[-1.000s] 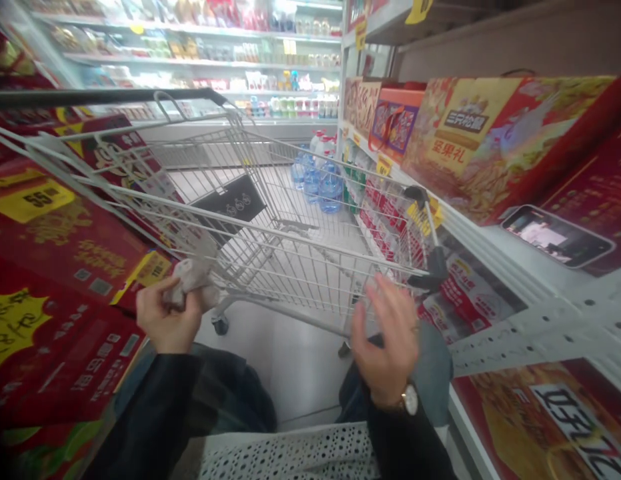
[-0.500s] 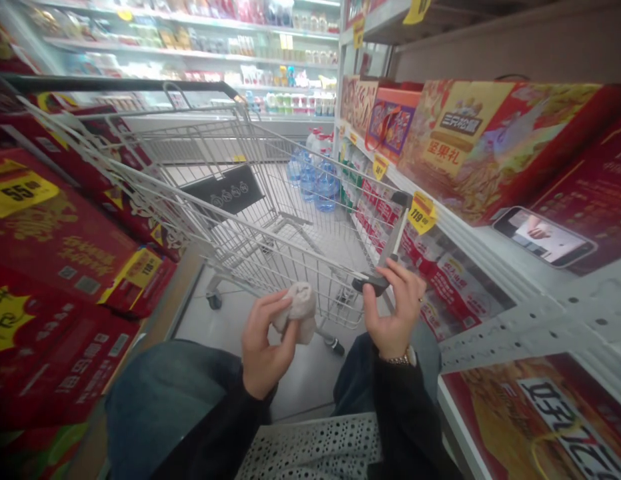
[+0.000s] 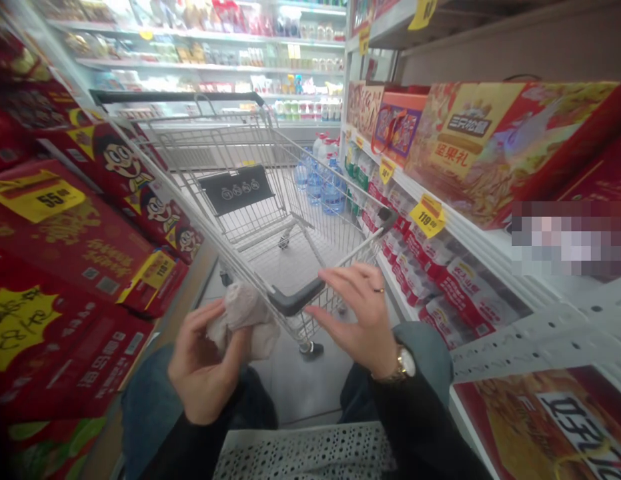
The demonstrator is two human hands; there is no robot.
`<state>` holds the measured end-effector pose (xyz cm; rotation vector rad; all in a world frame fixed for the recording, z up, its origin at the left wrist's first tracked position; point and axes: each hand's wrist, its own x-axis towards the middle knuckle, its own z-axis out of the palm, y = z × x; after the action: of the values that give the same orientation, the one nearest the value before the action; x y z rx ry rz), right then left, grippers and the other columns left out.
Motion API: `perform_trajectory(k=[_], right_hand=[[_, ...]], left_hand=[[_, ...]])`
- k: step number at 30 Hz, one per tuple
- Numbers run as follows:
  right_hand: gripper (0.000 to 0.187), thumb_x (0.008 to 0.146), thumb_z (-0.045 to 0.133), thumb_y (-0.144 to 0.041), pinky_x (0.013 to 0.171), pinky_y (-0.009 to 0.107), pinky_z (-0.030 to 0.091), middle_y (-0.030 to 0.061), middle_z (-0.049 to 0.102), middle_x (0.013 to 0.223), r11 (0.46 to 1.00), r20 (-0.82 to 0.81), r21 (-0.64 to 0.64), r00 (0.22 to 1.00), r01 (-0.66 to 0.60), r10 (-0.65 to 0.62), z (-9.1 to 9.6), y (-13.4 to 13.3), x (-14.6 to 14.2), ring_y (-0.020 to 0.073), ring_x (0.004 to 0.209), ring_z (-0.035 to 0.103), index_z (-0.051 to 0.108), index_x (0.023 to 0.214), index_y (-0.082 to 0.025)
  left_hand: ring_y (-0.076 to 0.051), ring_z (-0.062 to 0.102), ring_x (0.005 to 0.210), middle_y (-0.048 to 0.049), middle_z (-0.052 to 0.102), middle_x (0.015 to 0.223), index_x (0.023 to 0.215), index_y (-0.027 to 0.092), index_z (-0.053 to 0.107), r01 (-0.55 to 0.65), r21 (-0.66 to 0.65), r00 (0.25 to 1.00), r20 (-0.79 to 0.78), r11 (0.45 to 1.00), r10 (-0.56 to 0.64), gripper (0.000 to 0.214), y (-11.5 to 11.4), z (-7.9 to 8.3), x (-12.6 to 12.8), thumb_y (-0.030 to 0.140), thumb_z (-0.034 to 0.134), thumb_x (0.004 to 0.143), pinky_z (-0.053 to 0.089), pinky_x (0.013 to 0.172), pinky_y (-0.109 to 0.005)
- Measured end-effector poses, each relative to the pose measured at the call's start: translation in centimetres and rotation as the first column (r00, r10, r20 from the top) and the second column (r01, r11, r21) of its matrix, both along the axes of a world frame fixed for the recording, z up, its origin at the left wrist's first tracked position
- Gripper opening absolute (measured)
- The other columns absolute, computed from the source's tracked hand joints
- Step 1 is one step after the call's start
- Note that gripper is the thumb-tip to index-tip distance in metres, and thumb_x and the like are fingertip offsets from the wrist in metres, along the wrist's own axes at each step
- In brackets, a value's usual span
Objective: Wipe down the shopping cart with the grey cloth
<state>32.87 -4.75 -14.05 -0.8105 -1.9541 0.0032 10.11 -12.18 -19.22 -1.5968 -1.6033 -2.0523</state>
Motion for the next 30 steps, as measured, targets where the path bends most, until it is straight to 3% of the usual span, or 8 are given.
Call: perform_trajectory(k=[3, 6, 9, 12, 15, 18, 23, 30], right_hand=[[0.062, 0.081, 0.079, -0.049, 0.115, 0.053, 0.037, 0.0072, 0.062, 0.14, 0.997, 0.109, 0.05, 0.992, 0.062, -0.067, 1.4, 4.4, 3.1, 0.0292, 0.129, 0.055, 0.059, 0.136, -0.029], [0.068, 0.082, 0.074, -0.057, 0.116, 0.054, 0.034, 0.0094, 0.061, 0.141, 0.997, 0.226, 0.035, 0.971, 0.074, -0.08, 0.7, 10.0, 5.4, 0.0304, 0.13, 0.056, 0.055, 0.14, -0.028], [0.053, 0.089, 0.066, -0.056, 0.114, 0.053, 0.035, 0.011, 0.066, 0.132, 0.995, 0.268, 0.046, 0.959, 0.083, -0.093, -1.3, 14.2, 6.1, 0.0301, 0.124, 0.059, 0.061, 0.13, -0.024], [0.033, 0.093, 0.062, -0.048, 0.105, 0.047, 0.039, 0.0093, 0.071, 0.117, 0.989, 0.248, 0.086, 0.959, 0.117, -0.135, -3.1, 15.8, 5.4, 0.0292, 0.119, 0.06, 0.067, 0.115, -0.022], [0.019, 0.095, 0.062, -0.04, 0.102, 0.045, 0.035, 0.0049, 0.072, 0.107, 0.979, 0.228, 0.132, 0.957, 0.155, -0.182, -3.7, 15.5, 4.3, 0.028, 0.115, 0.061, 0.067, 0.106, -0.025], [0.013, 0.094, 0.063, -0.036, 0.1, 0.042, 0.033, 0.0024, 0.072, 0.099, 0.98, 0.203, 0.16, 0.967, 0.123, -0.154, -3.7, 14.4, 3.3, 0.0253, 0.108, 0.063, 0.065, 0.1, -0.025], [0.018, 0.091, 0.069, -0.041, 0.096, 0.039, 0.036, 0.0007, 0.071, 0.09, 0.984, 0.156, 0.171, 0.986, 0.04, -0.067, -3.3, 11.7, 1.6, 0.0218, 0.096, 0.064, 0.064, 0.095, -0.024], [0.019, 0.09, 0.07, -0.041, 0.094, 0.038, 0.038, 0.0004, 0.072, 0.092, 0.99, 0.121, 0.097, 0.986, 0.102, -0.114, -2.8, 5.7, -2.0, 0.0211, 0.095, 0.065, 0.065, 0.099, -0.025]], left_hand=[[-0.023, 0.066, 0.107, -0.007, 0.068, 0.114, 0.111, 0.02, 0.066, -0.114, 0.048, 0.993, 0.036, 0.992, 0.112, 0.038, -1.4, 1.5, -2.3, 0.018, 0.079, 0.075, 0.054, 0.101, -0.046], [-0.025, 0.066, 0.109, -0.0064, 0.068, 0.118, 0.116, 0.022, 0.067, -0.229, 0.06, 0.973, 0.056, 0.972, 0.225, 0.041, -2.8, 3.1, -3.6, 0.017, 0.078, 0.076, 0.054, 0.103, -0.049], [-0.026, 0.066, 0.109, -0.0082, 0.069, 0.119, 0.117, 0.02, 0.067, -0.263, 0.059, 0.963, -0.043, 0.963, 0.265, 0.044, -3.6, 4.3, -3.5, 0.014, 0.078, 0.075, 0.054, 0.101, -0.048], [-0.025, 0.067, 0.108, -0.009, 0.069, 0.12, 0.116, 0.02, 0.068, -0.263, 0.01, 0.951, -0.168, 0.965, 0.26, 0.045, -3.7, 4.7, -2.8, 0.013, 0.078, 0.073, 0.055, 0.098, -0.046], [-0.023, 0.068, 0.108, -0.0073, 0.068, 0.123, 0.118, 0.023, 0.068, -0.262, -0.045, 0.933, -0.268, 0.964, 0.241, 0.045, -3.4, 4.5, -2.4, 0.012, 0.077, 0.075, 0.055, 0.098, -0.043], [-0.022, 0.069, 0.108, -0.0062, 0.068, 0.126, 0.12, 0.025, 0.069, -0.322, -0.027, 0.9, -0.32, 0.946, 0.297, 0.05, -3.4, 4.6, -2.5, 0.009, 0.077, 0.073, 0.056, 0.099, -0.041], [-0.025, 0.07, 0.107, -0.0064, 0.07, 0.125, 0.12, 0.025, 0.071, -0.425, -0.017, 0.852, -0.343, 0.905, 0.394, 0.049, -4.4, 5.6, -3.9, 0.011, 0.077, 0.074, 0.056, 0.099, -0.043], [-0.031, 0.066, 0.117, -0.0086, 0.067, 0.132, 0.129, 0.026, 0.066, -0.553, -0.034, 0.751, -0.453, 0.833, 0.48, 0.058, -6.0, 6.0, -6.8, 0.011, 0.077, 0.074, 0.052, 0.106, -0.054]])
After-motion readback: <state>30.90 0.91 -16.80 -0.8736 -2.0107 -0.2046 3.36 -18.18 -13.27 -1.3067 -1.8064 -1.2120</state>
